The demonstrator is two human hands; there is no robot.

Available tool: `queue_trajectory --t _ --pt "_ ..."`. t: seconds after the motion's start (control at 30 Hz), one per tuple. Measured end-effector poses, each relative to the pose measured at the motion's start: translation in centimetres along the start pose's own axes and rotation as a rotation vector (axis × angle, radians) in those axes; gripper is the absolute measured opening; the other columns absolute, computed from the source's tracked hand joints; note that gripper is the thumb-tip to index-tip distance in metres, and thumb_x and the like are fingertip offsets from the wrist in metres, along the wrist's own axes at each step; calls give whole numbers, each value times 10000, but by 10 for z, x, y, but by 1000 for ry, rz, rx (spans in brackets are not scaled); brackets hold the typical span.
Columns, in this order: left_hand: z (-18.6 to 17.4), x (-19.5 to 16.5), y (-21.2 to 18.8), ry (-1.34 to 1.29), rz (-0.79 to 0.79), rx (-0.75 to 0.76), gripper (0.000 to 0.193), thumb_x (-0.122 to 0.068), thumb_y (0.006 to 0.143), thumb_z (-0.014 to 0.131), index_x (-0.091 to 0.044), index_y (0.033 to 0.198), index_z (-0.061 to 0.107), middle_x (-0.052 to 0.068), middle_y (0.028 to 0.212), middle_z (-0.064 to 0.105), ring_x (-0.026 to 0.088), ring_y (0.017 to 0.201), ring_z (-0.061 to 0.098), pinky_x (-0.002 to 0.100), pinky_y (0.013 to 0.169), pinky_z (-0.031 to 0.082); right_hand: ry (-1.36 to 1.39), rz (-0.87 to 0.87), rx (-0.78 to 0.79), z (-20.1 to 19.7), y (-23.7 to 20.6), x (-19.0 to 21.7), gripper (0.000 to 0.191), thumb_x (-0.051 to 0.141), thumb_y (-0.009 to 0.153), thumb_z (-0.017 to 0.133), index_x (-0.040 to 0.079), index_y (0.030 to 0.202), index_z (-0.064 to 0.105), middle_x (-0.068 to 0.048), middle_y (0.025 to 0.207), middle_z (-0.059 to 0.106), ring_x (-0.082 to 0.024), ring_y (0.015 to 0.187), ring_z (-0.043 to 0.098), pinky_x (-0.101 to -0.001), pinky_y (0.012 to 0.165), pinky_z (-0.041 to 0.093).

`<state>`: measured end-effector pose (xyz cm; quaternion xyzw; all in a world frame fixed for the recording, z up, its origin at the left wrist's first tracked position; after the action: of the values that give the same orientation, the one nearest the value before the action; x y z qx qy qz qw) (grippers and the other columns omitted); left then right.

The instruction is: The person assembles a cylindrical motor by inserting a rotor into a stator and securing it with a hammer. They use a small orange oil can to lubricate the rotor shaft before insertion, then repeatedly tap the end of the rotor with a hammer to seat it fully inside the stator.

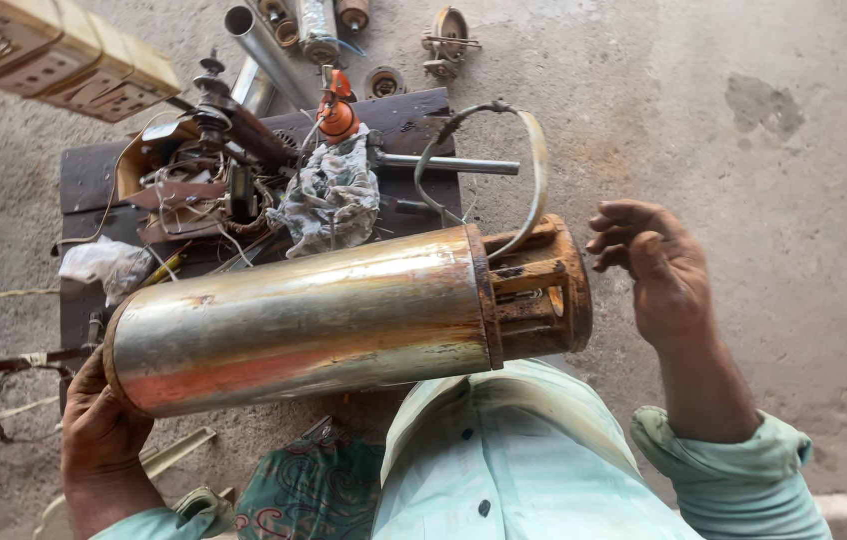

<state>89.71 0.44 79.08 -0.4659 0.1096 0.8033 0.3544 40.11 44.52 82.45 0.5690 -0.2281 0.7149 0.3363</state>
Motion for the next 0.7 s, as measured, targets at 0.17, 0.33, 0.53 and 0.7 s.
queue_trajectory --t 0.17,0.33,0.53,0.7 --pt "35 -10 -13 99 139 -50 512 145 935 602 79 1439 544 208 1362 650 276 1263 662 418 1165 546 -152 -183 43 -6 16 32 505 466 1120 637 13 1336 592 -140 1344 645 -215 1252 627 -346 1032 524" --pt "67 -11 -19 151 318 -267 493 170 984 519 103 1473 517 227 1339 668 247 1257 681 258 1075 568 -698 -479 356 39 67 60 448 496 1136 516 155 1408 615 -116 1560 544 -297 1552 435 -522 1308 403" --pt "93 0 -64 307 414 -433 325 88 1095 526 86 1420 533 185 1241 673 248 1144 703 350 1035 621 -1535 -564 934 81 134 103 483 633 910 558 195 1028 723 -51 1184 713 -287 1298 534 -575 1189 228" --pt "103 52 -132 295 387 -594 315 23 1086 551 59 1399 556 193 1203 693 315 1142 711 409 975 619 -1915 -151 1270 43 143 144 350 593 964 535 318 1060 730 61 821 765 -99 802 706 -417 1274 294"
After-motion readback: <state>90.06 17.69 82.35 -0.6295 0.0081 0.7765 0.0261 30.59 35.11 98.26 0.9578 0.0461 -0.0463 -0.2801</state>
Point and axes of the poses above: each hand's wrist, its own y-axis towards the middle knuckle, its own z-axis out of the palm, x = y × z, the point moved 4 cm from there along y, towards the middle knuckle
